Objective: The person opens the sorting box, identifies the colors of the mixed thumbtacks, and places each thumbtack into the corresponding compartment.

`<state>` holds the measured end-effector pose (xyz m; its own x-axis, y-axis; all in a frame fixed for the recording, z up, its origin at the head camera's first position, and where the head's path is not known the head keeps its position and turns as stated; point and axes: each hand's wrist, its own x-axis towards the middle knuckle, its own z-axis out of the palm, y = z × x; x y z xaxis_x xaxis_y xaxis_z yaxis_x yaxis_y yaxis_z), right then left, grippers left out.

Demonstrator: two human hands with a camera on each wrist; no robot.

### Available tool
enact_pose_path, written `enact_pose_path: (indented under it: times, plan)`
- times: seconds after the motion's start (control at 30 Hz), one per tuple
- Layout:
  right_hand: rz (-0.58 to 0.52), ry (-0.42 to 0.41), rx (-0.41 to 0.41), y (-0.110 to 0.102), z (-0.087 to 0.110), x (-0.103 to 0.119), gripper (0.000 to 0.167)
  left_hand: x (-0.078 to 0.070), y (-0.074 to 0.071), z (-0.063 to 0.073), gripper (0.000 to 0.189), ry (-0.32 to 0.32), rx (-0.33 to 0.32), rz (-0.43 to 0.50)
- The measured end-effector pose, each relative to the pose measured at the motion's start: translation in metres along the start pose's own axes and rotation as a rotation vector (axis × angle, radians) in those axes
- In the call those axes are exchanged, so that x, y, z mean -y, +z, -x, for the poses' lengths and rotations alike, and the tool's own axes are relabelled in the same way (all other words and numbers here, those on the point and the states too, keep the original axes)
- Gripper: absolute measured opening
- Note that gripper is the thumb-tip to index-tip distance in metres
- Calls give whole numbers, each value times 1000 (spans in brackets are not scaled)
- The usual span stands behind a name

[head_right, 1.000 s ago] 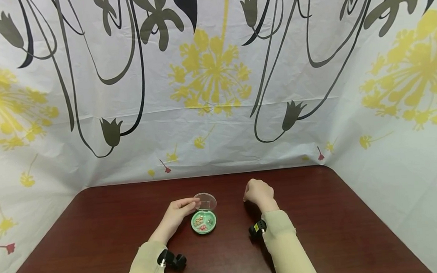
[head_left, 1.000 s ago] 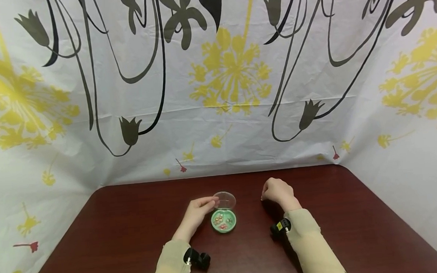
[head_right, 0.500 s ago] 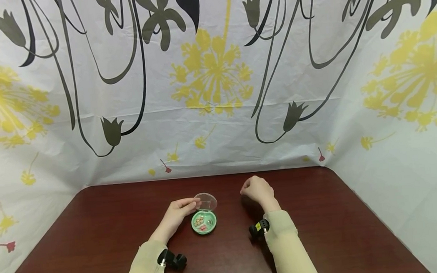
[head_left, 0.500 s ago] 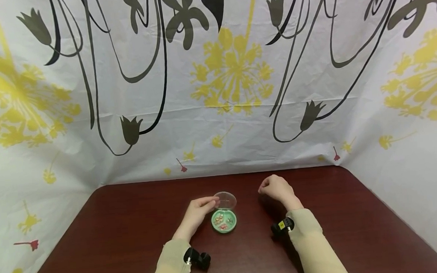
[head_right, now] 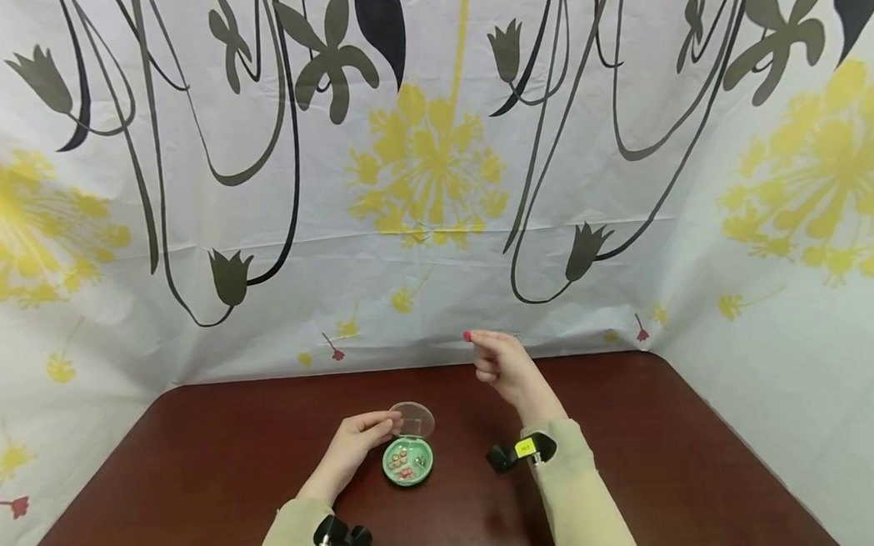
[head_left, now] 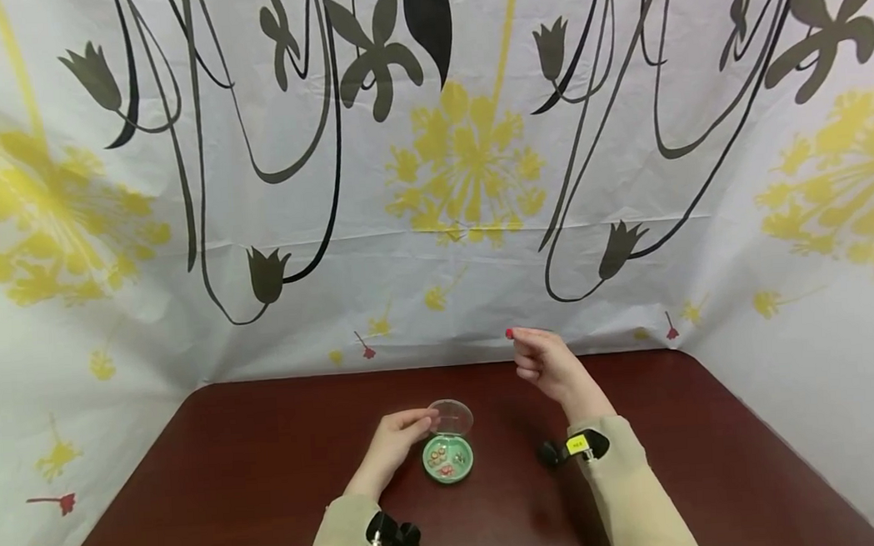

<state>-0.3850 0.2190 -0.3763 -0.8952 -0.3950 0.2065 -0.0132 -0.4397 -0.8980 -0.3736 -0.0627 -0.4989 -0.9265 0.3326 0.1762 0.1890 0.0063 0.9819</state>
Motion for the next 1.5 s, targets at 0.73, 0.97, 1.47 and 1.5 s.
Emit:
enact_pose_path:
  times: [0.73,0.97,1.47,1.5]
  plan:
    - [-182,84,185,14,-6,-4,45,-12,1,5,30,12,-1,20]
    - [726,144,11,51,-12,-49,15,0,1,-3,30,4,-22,34]
    - [1625,-69,188,74,-7,-102,9,1,-1,-4,29,12,-9,-11]
    - [1645,-73,190,74,-7,-104,9,1,-1,-4,29,10,-10,-10]
